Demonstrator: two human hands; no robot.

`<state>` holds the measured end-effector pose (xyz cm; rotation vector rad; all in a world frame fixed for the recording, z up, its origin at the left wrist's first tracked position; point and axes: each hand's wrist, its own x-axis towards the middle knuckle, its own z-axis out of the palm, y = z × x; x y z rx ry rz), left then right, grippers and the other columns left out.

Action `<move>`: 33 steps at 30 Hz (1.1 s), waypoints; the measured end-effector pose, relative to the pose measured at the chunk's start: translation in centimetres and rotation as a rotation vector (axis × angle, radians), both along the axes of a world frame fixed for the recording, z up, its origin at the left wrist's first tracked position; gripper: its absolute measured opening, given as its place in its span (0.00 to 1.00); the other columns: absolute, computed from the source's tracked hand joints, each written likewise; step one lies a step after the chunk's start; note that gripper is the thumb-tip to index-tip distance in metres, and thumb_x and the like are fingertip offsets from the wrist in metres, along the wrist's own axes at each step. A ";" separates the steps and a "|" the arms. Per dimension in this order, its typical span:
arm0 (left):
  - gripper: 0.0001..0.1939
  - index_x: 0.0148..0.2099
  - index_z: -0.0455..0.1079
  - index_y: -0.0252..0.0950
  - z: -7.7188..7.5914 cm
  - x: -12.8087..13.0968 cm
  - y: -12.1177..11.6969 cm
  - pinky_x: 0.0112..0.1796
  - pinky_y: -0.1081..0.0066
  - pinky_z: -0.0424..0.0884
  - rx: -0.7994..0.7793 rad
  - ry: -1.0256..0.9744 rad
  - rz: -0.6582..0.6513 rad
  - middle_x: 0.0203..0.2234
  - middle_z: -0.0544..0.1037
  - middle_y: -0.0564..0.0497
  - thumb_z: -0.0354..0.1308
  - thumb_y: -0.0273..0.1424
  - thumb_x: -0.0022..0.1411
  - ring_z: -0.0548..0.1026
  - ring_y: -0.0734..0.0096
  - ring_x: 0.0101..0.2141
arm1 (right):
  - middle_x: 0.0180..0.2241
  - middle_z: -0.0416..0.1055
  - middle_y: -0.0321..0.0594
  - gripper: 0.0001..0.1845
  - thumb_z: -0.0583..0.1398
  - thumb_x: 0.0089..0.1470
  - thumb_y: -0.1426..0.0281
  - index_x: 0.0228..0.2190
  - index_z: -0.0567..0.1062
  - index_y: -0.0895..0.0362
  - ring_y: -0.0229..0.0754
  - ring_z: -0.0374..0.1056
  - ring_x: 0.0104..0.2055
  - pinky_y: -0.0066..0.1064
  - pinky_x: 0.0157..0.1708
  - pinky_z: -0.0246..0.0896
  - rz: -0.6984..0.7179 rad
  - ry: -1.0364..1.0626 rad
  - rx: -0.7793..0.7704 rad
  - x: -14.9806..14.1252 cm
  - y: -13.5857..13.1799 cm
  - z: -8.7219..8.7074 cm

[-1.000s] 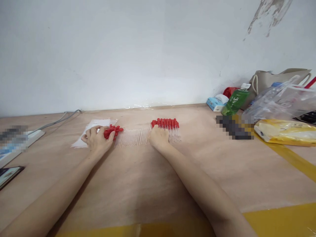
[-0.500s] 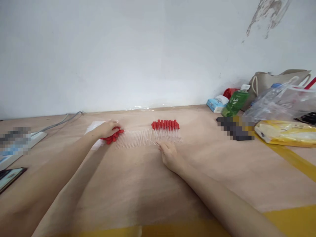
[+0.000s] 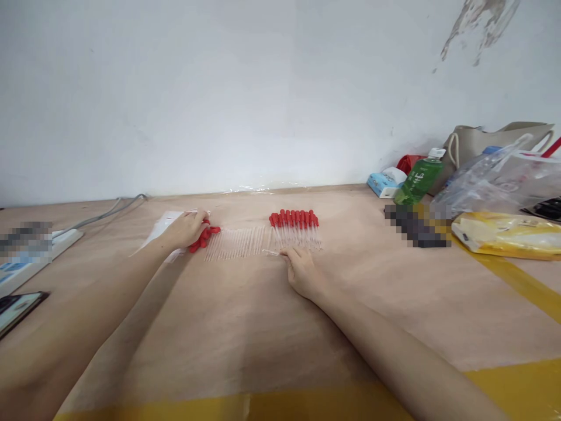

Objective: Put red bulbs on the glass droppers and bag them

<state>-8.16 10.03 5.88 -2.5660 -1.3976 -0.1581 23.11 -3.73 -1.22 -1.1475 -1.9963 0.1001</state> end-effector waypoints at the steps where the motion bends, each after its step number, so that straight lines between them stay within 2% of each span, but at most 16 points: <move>1: 0.08 0.38 0.61 0.34 0.0 -0.1 -0.1 0.41 0.64 0.61 0.016 -0.015 -0.003 0.27 0.74 0.46 0.42 0.28 0.59 0.71 0.62 0.36 | 0.33 0.68 0.42 0.10 0.47 0.55 0.74 0.35 0.67 0.56 0.42 0.65 0.36 0.35 0.36 0.60 0.001 0.002 -0.004 0.0 0.0 0.0; 4: 0.10 0.41 0.62 0.33 -0.1 0.1 -1.2 0.43 0.62 0.61 0.160 -0.254 0.027 0.35 0.73 0.43 0.44 0.29 0.59 0.69 0.59 0.40 | 0.33 0.68 0.43 0.10 0.47 0.56 0.73 0.35 0.67 0.56 0.42 0.65 0.35 0.35 0.35 0.61 -0.014 0.017 -0.006 0.0 0.0 0.1; 6: 0.11 0.43 0.63 0.34 -0.4 0.9 -2.8 0.43 0.63 0.63 0.257 -0.601 0.065 0.37 0.73 0.45 0.44 0.30 0.59 0.70 0.62 0.40 | 0.32 0.68 0.43 0.10 0.47 0.56 0.73 0.35 0.67 0.57 0.42 0.65 0.34 0.34 0.34 0.61 -0.039 0.024 0.004 0.0 -0.1 0.3; 7: 0.12 0.44 0.63 0.35 -0.7 1.6 -3.9 0.41 0.65 0.64 0.250 -0.784 0.081 0.38 0.73 0.46 0.44 0.31 0.59 0.70 0.65 0.39 | 0.32 0.68 0.43 0.10 0.47 0.56 0.73 0.35 0.67 0.57 0.42 0.65 0.34 0.34 0.34 0.61 -0.048 0.027 0.017 0.0 -0.1 0.5; 9: 0.12 0.43 0.65 0.36 -1.6 3.3 -6.4 0.35 0.69 0.67 0.074 -1.090 0.071 0.37 0.73 0.48 0.44 0.32 0.60 0.72 0.69 0.36 | 0.33 0.68 0.44 0.11 0.47 0.56 0.73 0.38 0.67 0.58 0.42 0.65 0.35 0.34 0.35 0.61 -0.049 0.024 0.051 0.0 -0.2 0.7; 12: 0.10 0.37 0.66 0.34 -3.8 6.0 -9.8 0.32 0.73 0.68 -0.209 -1.293 0.028 0.33 0.74 0.48 0.56 0.33 0.52 0.72 0.70 0.33 | 0.37 0.68 0.44 0.15 0.46 0.57 0.74 0.44 0.65 0.56 0.42 0.65 0.37 0.34 0.36 0.60 -0.030 -0.021 0.058 -0.1 -0.2 0.9; 15: 0.10 0.30 0.62 0.35 -5.8 7.8 -11.7 0.28 0.75 0.67 -0.359 -1.322 -0.007 0.25 0.72 0.52 0.60 0.34 0.49 0.72 0.73 0.28 | 0.34 0.68 0.43 0.15 0.47 0.57 0.72 0.44 0.67 0.54 0.40 0.65 0.36 0.34 0.36 0.60 0.002 -0.046 0.024 -0.4 -0.1 0.9; 18: 0.10 0.34 0.61 0.36 -6.7 8.5 -12.2 0.27 0.75 0.66 -0.356 -1.238 -0.019 0.25 0.71 0.53 0.58 0.34 0.52 0.72 0.74 0.27 | 0.32 0.69 0.41 0.14 0.48 0.57 0.70 0.42 0.69 0.54 0.39 0.65 0.34 0.33 0.36 0.59 0.048 -0.032 0.017 -0.8 0.0 0.6; 23: 0.12 0.43 0.65 0.36 -6.2 8.5 -12.4 0.37 0.68 0.69 -0.362 -1.106 -0.094 0.36 0.74 0.47 0.54 0.35 0.56 0.73 0.68 0.37 | 0.32 0.70 0.41 0.13 0.49 0.57 0.70 0.40 0.71 0.55 0.39 0.65 0.35 0.32 0.37 0.58 0.090 -0.041 0.018 -1.4 -0.1 0.5; 27: 0.11 0.41 0.69 0.37 -5.9 8.5 -12.5 0.37 0.69 0.70 -0.348 -1.033 -0.128 0.36 0.76 0.49 0.53 0.35 0.57 0.74 0.69 0.36 | 0.32 0.71 0.40 0.14 0.48 0.57 0.70 0.40 0.71 0.54 0.38 0.66 0.35 0.31 0.37 0.57 0.104 -0.039 0.003 -1.7 -0.2 0.7; 33: 0.10 0.40 0.70 0.37 -6.3 8.3 -12.4 0.37 0.69 0.70 -0.298 -1.027 -0.130 0.34 0.76 0.49 0.54 0.34 0.57 0.74 0.69 0.35 | 0.32 0.72 0.40 0.14 0.48 0.58 0.69 0.40 0.72 0.54 0.37 0.66 0.34 0.33 0.38 0.53 0.095 -0.092 -0.023 -2.0 -0.2 0.7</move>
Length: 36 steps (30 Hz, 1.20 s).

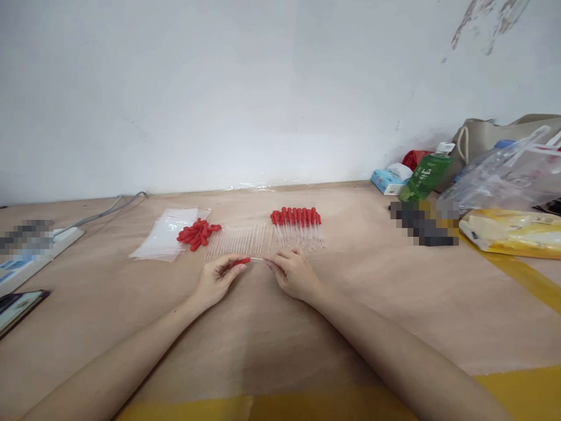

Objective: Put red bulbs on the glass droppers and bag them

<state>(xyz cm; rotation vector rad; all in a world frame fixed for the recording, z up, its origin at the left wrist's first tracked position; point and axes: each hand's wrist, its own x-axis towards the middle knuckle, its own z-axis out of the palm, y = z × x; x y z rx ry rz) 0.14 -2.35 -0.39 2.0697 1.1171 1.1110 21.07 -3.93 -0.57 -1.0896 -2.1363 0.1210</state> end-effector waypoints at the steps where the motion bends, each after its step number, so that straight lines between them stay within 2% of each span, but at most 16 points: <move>1: 0.10 0.40 0.70 0.37 -0.1 0.0 0.0 0.36 0.69 0.70 -0.006 -0.005 -0.001 0.34 0.77 0.49 0.55 0.34 0.56 0.74 0.69 0.34 | 0.33 0.72 0.40 0.14 0.48 0.58 0.70 0.41 0.72 0.54 0.37 0.66 0.33 0.33 0.38 0.53 0.002 -0.004 -0.002 0.0 0.0 0.0; 5: 0.10 0.38 0.71 0.37 -0.2 -0.1 -0.1 0.33 0.71 0.71 -0.036 -0.013 -0.010 0.30 0.77 0.50 0.57 0.36 0.55 0.74 0.70 0.31 | 0.34 0.73 0.39 0.14 0.49 0.57 0.71 0.42 0.71 0.52 0.36 0.66 0.35 0.33 0.39 0.50 0.059 0.000 -0.001 0.0 -0.2 0.3; 8: 0.08 0.37 0.72 0.37 0.3 0.0 -0.4 0.35 0.71 0.70 0.015 0.008 -0.054 0.30 0.77 0.51 0.56 0.34 0.56 0.74 0.70 0.32 | 0.30 0.72 0.37 0.14 0.50 0.57 0.71 0.41 0.72 0.52 0.35 0.65 0.32 0.32 0.37 0.48 0.099 -0.007 -0.009 0.1 -0.3 0.6; 14: 0.07 0.35 0.71 0.36 1.3 0.2 -1.0 0.32 0.73 0.67 0.095 0.112 -0.171 0.28 0.74 0.50 0.54 0.32 0.58 0.71 0.73 0.29 | 0.26 0.71 0.35 0.13 0.51 0.55 0.72 0.35 0.75 0.53 0.33 0.61 0.26 0.32 0.33 0.43 0.094 -0.135 0.041 0.5 -0.1 0.8; 22: 0.08 0.35 0.69 0.36 1.3 0.3 -1.3 0.29 0.74 0.65 0.132 0.240 -0.181 0.25 0.72 0.51 0.51 0.33 0.59 0.68 0.74 0.26 | 0.24 0.70 0.35 0.12 0.50 0.55 0.72 0.29 0.73 0.56 0.32 0.58 0.23 0.32 0.32 0.40 0.073 -0.188 0.081 0.0 -0.8 1.0; 30: 0.08 0.36 0.69 0.36 1.3 0.4 -1.4 0.30 0.74 0.66 0.187 0.269 -0.206 0.27 0.74 0.50 0.51 0.33 0.59 0.70 0.73 0.28 | 0.25 0.70 0.35 0.11 0.50 0.54 0.74 0.30 0.72 0.56 0.33 0.59 0.24 0.31 0.31 0.42 0.110 -0.181 0.061 -0.3 -0.9 0.7; 36: 0.06 0.37 0.69 0.37 1.2 0.4 -0.8 0.33 0.72 0.67 0.184 0.240 -0.195 0.29 0.74 0.50 0.52 0.32 0.59 0.71 0.72 0.31 | 0.30 0.68 0.40 0.13 0.48 0.57 0.72 0.36 0.71 0.56 0.37 0.62 0.32 0.30 0.34 0.51 0.138 -0.180 0.012 -0.3 -0.9 0.6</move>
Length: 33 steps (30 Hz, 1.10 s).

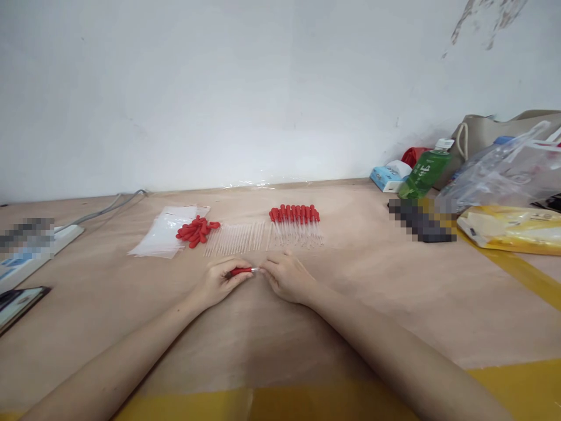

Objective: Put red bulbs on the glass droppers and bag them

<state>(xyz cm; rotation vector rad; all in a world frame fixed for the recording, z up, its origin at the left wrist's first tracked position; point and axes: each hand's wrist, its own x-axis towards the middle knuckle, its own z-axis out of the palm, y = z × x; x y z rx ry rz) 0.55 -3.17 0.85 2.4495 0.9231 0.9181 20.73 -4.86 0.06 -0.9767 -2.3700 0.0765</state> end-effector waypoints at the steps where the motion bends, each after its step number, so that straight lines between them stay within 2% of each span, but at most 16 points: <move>1: 0.07 0.38 0.68 0.37 -0.1 -0.1 0.1 0.35 0.71 0.67 0.010 -0.014 0.027 0.31 0.73 0.50 0.53 0.32 0.58 0.71 0.71 0.32 | 0.31 0.68 0.41 0.13 0.47 0.57 0.72 0.37 0.71 0.56 0.38 0.62 0.33 0.30 0.34 0.53 0.007 0.003 -0.022 0.1 -0.1 0.0; 4: 0.19 0.48 0.63 0.39 -0.6 -0.6 0.7 0.36 0.69 0.66 0.053 -0.057 0.208 0.36 0.71 0.49 0.58 0.33 0.53 0.70 0.69 0.35 | 0.31 0.67 0.42 0.13 0.48 0.56 0.72 0.37 0.71 0.57 0.38 0.63 0.32 0.29 0.32 0.58 -0.035 0.057 -0.061 0.5 -0.2 0.1; 6: 0.26 0.52 0.57 0.39 -1.0 -1.2 1.0 0.35 0.69 0.66 0.045 -0.060 0.329 0.37 0.69 0.49 0.59 0.33 0.50 0.68 0.70 0.32 | 0.31 0.69 0.42 0.11 0.51 0.54 0.72 0.34 0.73 0.57 0.39 0.65 0.32 0.30 0.33 0.59 -0.164 0.158 -0.075 1.1 0.2 0.5; 7: 0.26 0.51 0.57 0.39 -1.2 -1.4 1.2 0.33 0.69 0.66 0.025 -0.049 0.361 0.35 0.68 0.50 0.59 0.33 0.51 0.68 0.72 0.31 | 0.30 0.70 0.41 0.10 0.52 0.52 0.72 0.32 0.73 0.57 0.39 0.65 0.31 0.30 0.32 0.60 -0.246 0.222 -0.114 1.4 0.5 0.8; 9: 0.21 0.48 0.58 0.38 -1.5 -1.7 1.5 0.32 0.70 0.66 -0.017 -0.018 0.369 0.32 0.68 0.52 0.57 0.33 0.52 0.66 0.74 0.28 | 0.24 0.71 0.39 0.09 0.54 0.49 0.70 0.27 0.74 0.57 0.38 0.66 0.27 0.29 0.29 0.60 -0.398 0.323 -0.271 2.0 1.6 1.5; 12: 0.14 0.44 0.61 0.38 -1.5 -1.8 1.6 0.31 0.71 0.65 -0.023 0.020 0.331 0.30 0.68 0.53 0.55 0.33 0.54 0.66 0.74 0.27 | 0.16 0.68 0.36 0.13 0.54 0.47 0.65 0.16 0.71 0.57 0.38 0.65 0.21 0.27 0.24 0.57 -0.555 0.340 -0.467 1.9 3.8 2.6; 15: 0.11 0.42 0.63 0.37 -1.3 -1.7 1.5 0.30 0.71 0.64 -0.007 0.052 0.302 0.28 0.68 0.53 0.54 0.33 0.55 0.66 0.73 0.27 | 0.17 0.69 0.38 0.15 0.55 0.45 0.64 0.13 0.68 0.57 0.39 0.65 0.24 0.27 0.24 0.55 -0.671 0.302 -0.438 0.5 6.0 3.3; 19: 0.09 0.40 0.66 0.37 -1.0 -1.8 1.3 0.28 0.72 0.64 -0.019 0.070 0.289 0.26 0.68 0.53 0.53 0.32 0.56 0.67 0.73 0.26 | 0.23 0.72 0.42 0.13 0.54 0.45 0.65 0.17 0.72 0.56 0.45 0.68 0.31 0.34 0.33 0.54 -0.809 0.177 -0.371 -2.3 8.1 2.9; 21: 0.09 0.40 0.66 0.37 -1.0 -1.8 1.2 0.28 0.72 0.64 -0.025 0.074 0.291 0.26 0.68 0.52 0.53 0.33 0.56 0.67 0.73 0.26 | 0.26 0.73 0.44 0.13 0.53 0.46 0.65 0.19 0.73 0.57 0.47 0.68 0.33 0.38 0.37 0.52 -0.853 0.096 -0.340 -3.2 8.6 2.5; 25: 0.09 0.39 0.67 0.36 -1.0 -1.7 1.1 0.28 0.72 0.64 -0.017 0.079 0.292 0.26 0.69 0.52 0.53 0.32 0.56 0.67 0.73 0.26 | 0.28 0.73 0.48 0.16 0.52 0.48 0.63 0.24 0.74 0.58 0.50 0.68 0.34 0.43 0.39 0.49 -0.864 -0.022 -0.312 -3.6 8.6 2.1; 28: 0.08 0.38 0.68 0.36 -0.8 -1.6 1.1 0.29 0.71 0.65 -0.005 0.079 0.276 0.27 0.69 0.51 0.53 0.32 0.56 0.68 0.72 0.28 | 0.29 0.73 0.50 0.17 0.50 0.50 0.63 0.26 0.74 0.60 0.50 0.68 0.35 0.44 0.40 0.46 -0.855 -0.071 -0.301 -3.4 8.2 2.2; 33: 0.08 0.38 0.68 0.36 -0.8 -1.7 1.1 0.30 0.72 0.65 -0.010 0.081 0.284 0.28 0.69 0.51 0.53 0.32 0.56 0.68 0.71 0.29 | 0.30 0.73 0.49 0.14 0.51 0.49 0.66 0.28 0.74 0.60 0.48 0.68 0.34 0.42 0.40 0.45 -0.857 -0.157 -0.332 -3.8 7.8 2.7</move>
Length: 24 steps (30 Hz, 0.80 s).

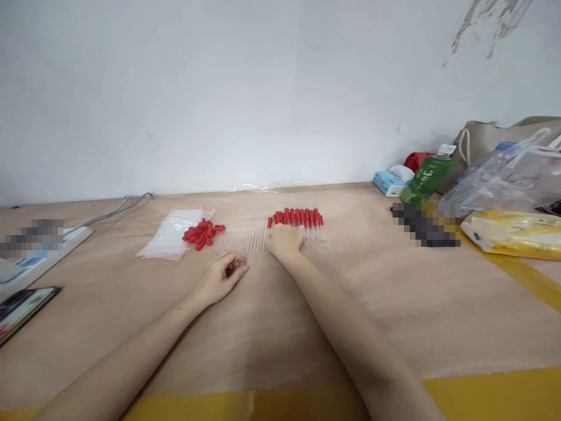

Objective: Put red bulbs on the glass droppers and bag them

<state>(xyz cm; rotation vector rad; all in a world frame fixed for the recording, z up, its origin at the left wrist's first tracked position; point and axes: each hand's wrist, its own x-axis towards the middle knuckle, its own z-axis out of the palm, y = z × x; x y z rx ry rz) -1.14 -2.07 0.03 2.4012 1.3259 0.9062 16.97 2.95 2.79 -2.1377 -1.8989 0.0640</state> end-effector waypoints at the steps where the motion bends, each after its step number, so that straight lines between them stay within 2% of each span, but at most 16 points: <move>1: 0.08 0.38 0.68 0.36 0.0 0.0 0.0 0.30 0.72 0.65 -0.004 0.003 0.001 0.28 0.69 0.51 0.53 0.32 0.56 0.69 0.72 0.29 | 0.30 0.73 0.49 0.14 0.51 0.49 0.66 0.29 0.74 0.60 0.48 0.68 0.35 0.41 0.40 0.44 -0.001 -0.007 -0.022 -0.2 0.0 0.1; 6: 0.08 0.38 0.68 0.36 -0.1 0.2 -0.3 0.31 0.72 0.65 0.015 0.019 0.023 0.28 0.69 0.51 0.54 0.32 0.55 0.68 0.71 0.30 | 0.32 0.72 0.51 0.13 0.51 0.49 0.69 0.34 0.73 0.60 0.48 0.67 0.35 0.42 0.40 0.42 0.032 -0.056 -0.092 -0.8 0.0 0.3; 8: 0.08 0.37 0.69 0.36 -0.1 0.2 -0.3 0.31 0.71 0.64 0.057 0.009 0.089 0.28 0.68 0.51 0.54 0.33 0.55 0.68 0.71 0.29 | 0.32 0.73 0.50 0.14 0.51 0.48 0.72 0.35 0.72 0.60 0.48 0.68 0.35 0.43 0.40 0.41 0.052 -0.055 -0.101 -1.0 0.0 0.2; 11: 0.08 0.33 0.69 0.36 0.5 -0.7 0.6 0.34 0.69 0.64 0.176 0.000 0.263 0.26 0.68 0.51 0.54 0.35 0.55 0.67 0.69 0.30 | 0.31 0.73 0.51 0.13 0.50 0.49 0.72 0.33 0.73 0.61 0.47 0.67 0.34 0.42 0.40 0.41 0.048 -0.020 -0.088 -1.1 0.0 0.1; 14: 0.09 0.28 0.68 0.36 1.7 -2.8 2.5 0.37 0.67 0.62 0.296 0.035 0.477 0.26 0.68 0.50 0.53 0.35 0.55 0.66 0.65 0.33 | 0.30 0.72 0.53 0.15 0.48 0.52 0.68 0.31 0.71 0.64 0.48 0.66 0.33 0.40 0.38 0.43 0.014 -0.012 0.059 -0.7 -0.4 0.1; 17: 0.10 0.29 0.69 0.37 3.1 -4.7 4.5 0.38 0.64 0.60 0.301 0.172 0.644 0.29 0.68 0.47 0.53 0.38 0.54 0.65 0.60 0.36 | 0.28 0.70 0.51 0.15 0.46 0.54 0.67 0.31 0.68 0.64 0.48 0.64 0.34 0.37 0.36 0.43 0.067 -0.074 0.310 0.3 -1.8 -0.3; 20: 0.14 0.32 0.71 0.38 3.9 -5.4 5.9 0.38 0.61 0.58 0.258 0.330 0.702 0.33 0.68 0.45 0.53 0.42 0.52 0.63 0.54 0.40 | 0.26 0.69 0.46 0.14 0.45 0.56 0.68 0.28 0.67 0.61 0.45 0.62 0.32 0.36 0.36 0.42 0.231 -0.141 0.501 1.5 -3.7 -1.4; 24: 0.17 0.33 0.73 0.38 3.7 -4.9 7.0 0.39 0.59 0.55 0.249 0.441 0.725 0.35 0.67 0.43 0.51 0.45 0.53 0.62 0.53 0.41 | 0.24 0.68 0.41 0.13 0.46 0.57 0.68 0.27 0.66 0.59 0.41 0.60 0.30 0.35 0.38 0.41 0.404 -0.138 0.627 2.5 -5.4 -3.0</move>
